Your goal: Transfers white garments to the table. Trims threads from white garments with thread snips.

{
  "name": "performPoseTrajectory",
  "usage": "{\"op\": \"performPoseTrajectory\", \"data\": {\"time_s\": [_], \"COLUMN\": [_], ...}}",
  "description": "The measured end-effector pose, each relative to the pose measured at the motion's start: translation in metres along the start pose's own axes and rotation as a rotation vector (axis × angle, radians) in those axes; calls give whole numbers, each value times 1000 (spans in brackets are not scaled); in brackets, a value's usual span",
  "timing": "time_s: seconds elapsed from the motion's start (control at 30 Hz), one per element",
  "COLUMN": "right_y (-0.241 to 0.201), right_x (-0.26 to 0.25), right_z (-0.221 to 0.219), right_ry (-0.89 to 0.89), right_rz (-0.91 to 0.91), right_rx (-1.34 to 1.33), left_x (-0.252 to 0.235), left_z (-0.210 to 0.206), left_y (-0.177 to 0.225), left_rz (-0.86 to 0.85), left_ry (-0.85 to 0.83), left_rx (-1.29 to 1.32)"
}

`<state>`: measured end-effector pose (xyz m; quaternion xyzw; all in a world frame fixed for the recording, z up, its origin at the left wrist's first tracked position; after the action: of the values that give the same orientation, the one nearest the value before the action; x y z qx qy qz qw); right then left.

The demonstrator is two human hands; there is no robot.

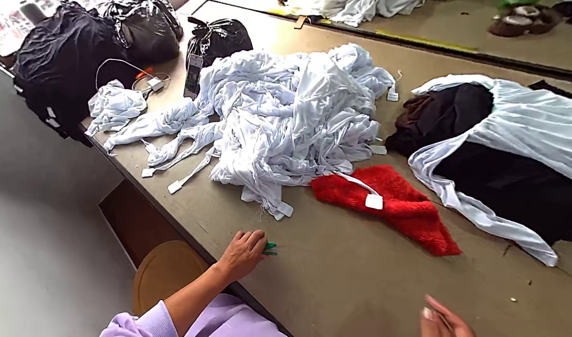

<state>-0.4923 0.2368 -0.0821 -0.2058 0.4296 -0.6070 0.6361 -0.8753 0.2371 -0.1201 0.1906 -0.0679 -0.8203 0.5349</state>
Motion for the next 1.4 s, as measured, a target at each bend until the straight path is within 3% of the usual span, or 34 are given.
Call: {"op": "performPoseTrajectory", "data": {"time_s": [0.13, 0.27, 0.43, 0.6, 0.8, 0.87, 0.97, 1.07, 1.2, 1.3, 1.4], "right_y": [-89, -151, -151, -163, -163, -163, -158, -152, -152, -157, -146], "right_x": [-38, -57, -72, -125, -163, -159, -143, -123, -114, -120, -140], "right_z": [-116, -195, -239, -274, -331, -337, -333, -314, -280, -258, -230], "right_ry": [-192, -350, -444, -391, -568, -537, -496, -429, -360, -295, -235], "right_rz": [156, 342, 210, 149, 52, 97, 114, 114, 139, 167, 60], "right_rx": [75, 82, 121, 175, 278, 269, 220, 147, 156, 195, 153], "left_x": [-11, -25, -60, -88, -158, -201, -274, -342, -408, -425, -389], "left_z": [41, 67, 91, 97, 118, 114, 107, 87, 66, 50, 79], "left_y": [-58, -116, -140, -138, -165, -189, -210, -212, -204, -188, -154], "left_rz": [32, 123, 151, 147, 93, 67, 105, 82, 163, 189, 48], "left_ry": [50, 71, 143, 169, 179, 204, 65, -132, -221, -334, -248], "left_rx": [114, 182, 242, 298, 363, 357, 325, 287, 353, 266, 250]}}
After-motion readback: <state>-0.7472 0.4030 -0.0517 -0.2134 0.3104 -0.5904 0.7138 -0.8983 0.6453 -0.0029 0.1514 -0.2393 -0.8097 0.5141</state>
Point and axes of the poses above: each hand's wrist, its own x-axis away from the middle knuckle, its own z-axis out of the back of the hand, y = z × x, the point moved 7 cm from there along -x, towards the middle knuckle, and after that the axes turned 3 degrees about -y, right-handed, at the moved point
